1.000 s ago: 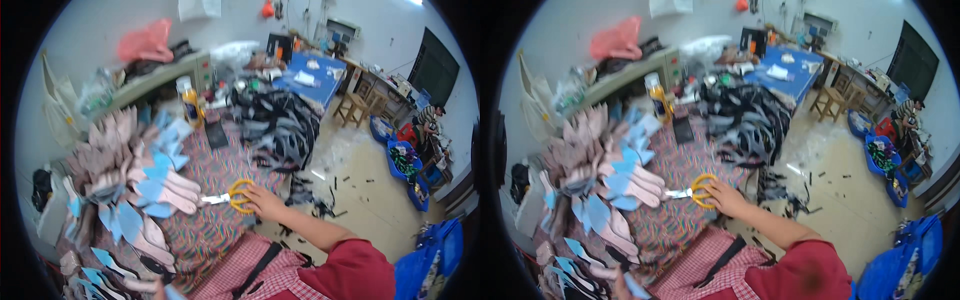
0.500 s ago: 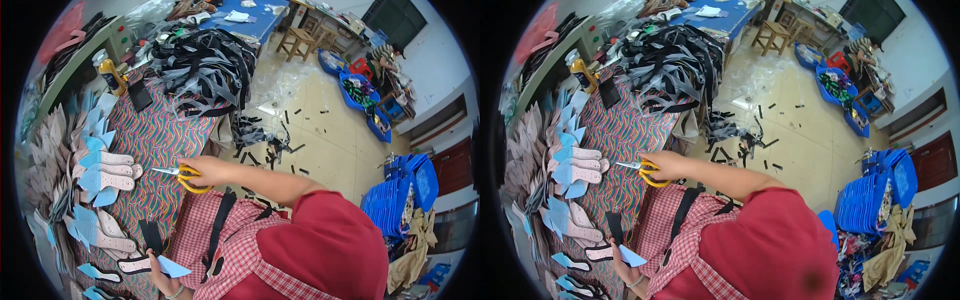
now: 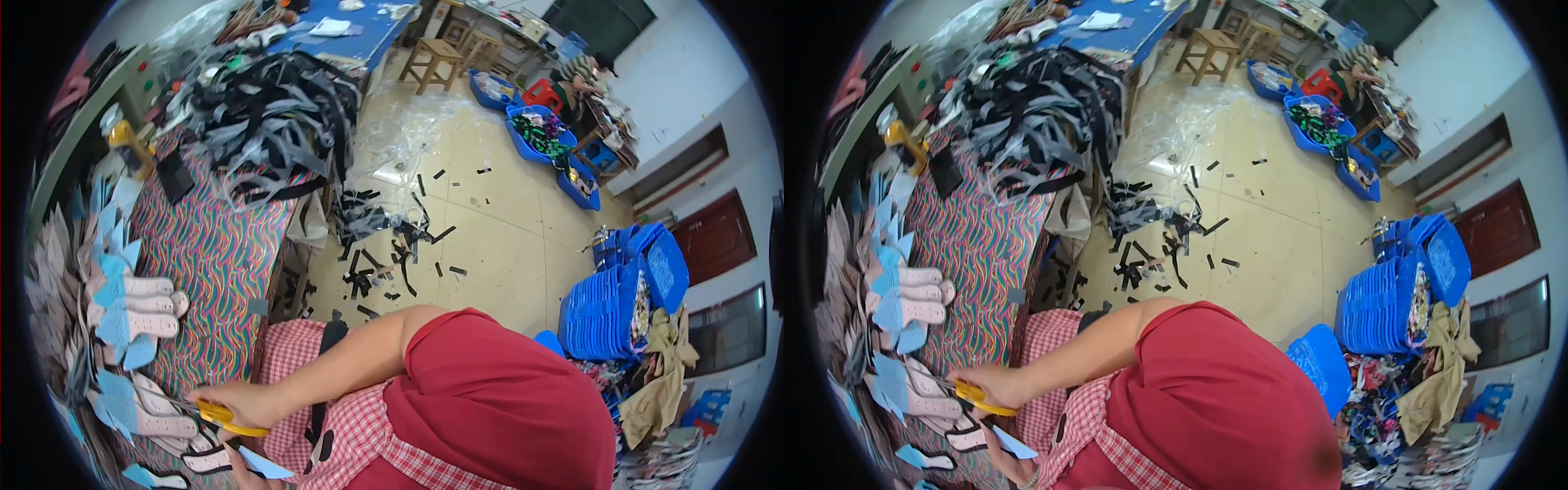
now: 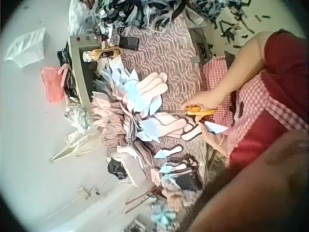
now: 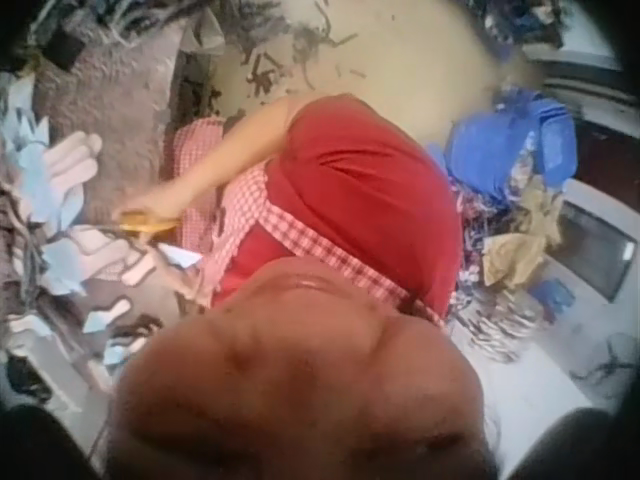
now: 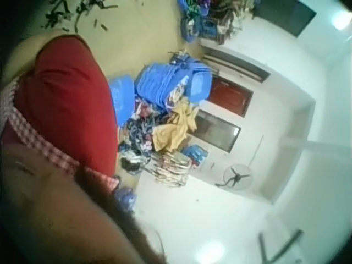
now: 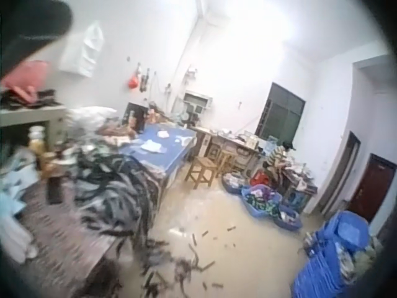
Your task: The person assembles shoe components by wrapping a black strap around a light blue insole and a pink sole piece. They use yellow-handled scissors to trim the excess strap material flush with the insole edge. The finished units are placed on a pile on the table.
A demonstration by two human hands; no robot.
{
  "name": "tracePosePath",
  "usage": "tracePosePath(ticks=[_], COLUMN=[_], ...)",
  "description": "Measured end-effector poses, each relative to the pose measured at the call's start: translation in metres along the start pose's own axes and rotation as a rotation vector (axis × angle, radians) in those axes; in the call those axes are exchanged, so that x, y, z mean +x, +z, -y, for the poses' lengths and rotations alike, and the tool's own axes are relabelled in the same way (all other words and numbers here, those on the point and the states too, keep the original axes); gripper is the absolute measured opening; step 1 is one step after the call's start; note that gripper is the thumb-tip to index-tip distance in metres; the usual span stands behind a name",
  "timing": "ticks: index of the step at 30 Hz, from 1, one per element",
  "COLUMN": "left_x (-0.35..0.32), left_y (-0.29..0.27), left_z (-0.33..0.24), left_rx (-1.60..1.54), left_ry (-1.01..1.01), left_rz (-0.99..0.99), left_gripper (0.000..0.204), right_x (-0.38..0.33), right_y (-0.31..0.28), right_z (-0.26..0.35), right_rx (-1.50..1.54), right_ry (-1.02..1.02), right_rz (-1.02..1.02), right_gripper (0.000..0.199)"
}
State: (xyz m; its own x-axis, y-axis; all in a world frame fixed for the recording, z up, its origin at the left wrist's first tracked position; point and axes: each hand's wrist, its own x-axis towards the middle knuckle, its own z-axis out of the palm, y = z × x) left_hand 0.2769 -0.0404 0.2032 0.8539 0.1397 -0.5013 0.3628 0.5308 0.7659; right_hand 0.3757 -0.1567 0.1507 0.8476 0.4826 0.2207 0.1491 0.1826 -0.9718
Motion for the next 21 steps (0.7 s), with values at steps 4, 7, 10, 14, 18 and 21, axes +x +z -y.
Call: tracePosePath(ticks=[4,7,10,14,18,21], left_x=[0.034,0.018,0.03,0.022,0.023,0.03], left_y=[-0.084,-0.042,-0.029,-0.028,-0.021,-0.022], left_z=[0.008,-0.045,-0.08,-0.09,-0.081,-0.07], left_rx=[-0.369,-0.215,-0.132,-0.251,-0.275,-0.264], left_ry=[0.081,0.24,0.308,0.089,0.071,0.042], left_rz=[0.41,-0.046,-0.187,0.077,0.068,0.074], left_gripper=[0.057,0.043,0.035,0.03,0.031,0.029], right_x=[0.029,0.022,0.006,-0.001,0.014,0.003], right_y=[-0.016,-0.06,-0.082,-0.059,-0.044,-0.049], right_z=[0.025,0.054,0.086,0.069,0.059,0.056], right_rx=[0.029,-0.467,-0.646,-0.518,-0.566,-0.693], right_ry=[0.234,-0.081,0.087,0.256,0.049,-0.046], right_rz=[0.089,0.064,0.478,0.62,0.547,0.517], right_gripper=[0.035,0.06,0.083,0.085,0.086,0.081])
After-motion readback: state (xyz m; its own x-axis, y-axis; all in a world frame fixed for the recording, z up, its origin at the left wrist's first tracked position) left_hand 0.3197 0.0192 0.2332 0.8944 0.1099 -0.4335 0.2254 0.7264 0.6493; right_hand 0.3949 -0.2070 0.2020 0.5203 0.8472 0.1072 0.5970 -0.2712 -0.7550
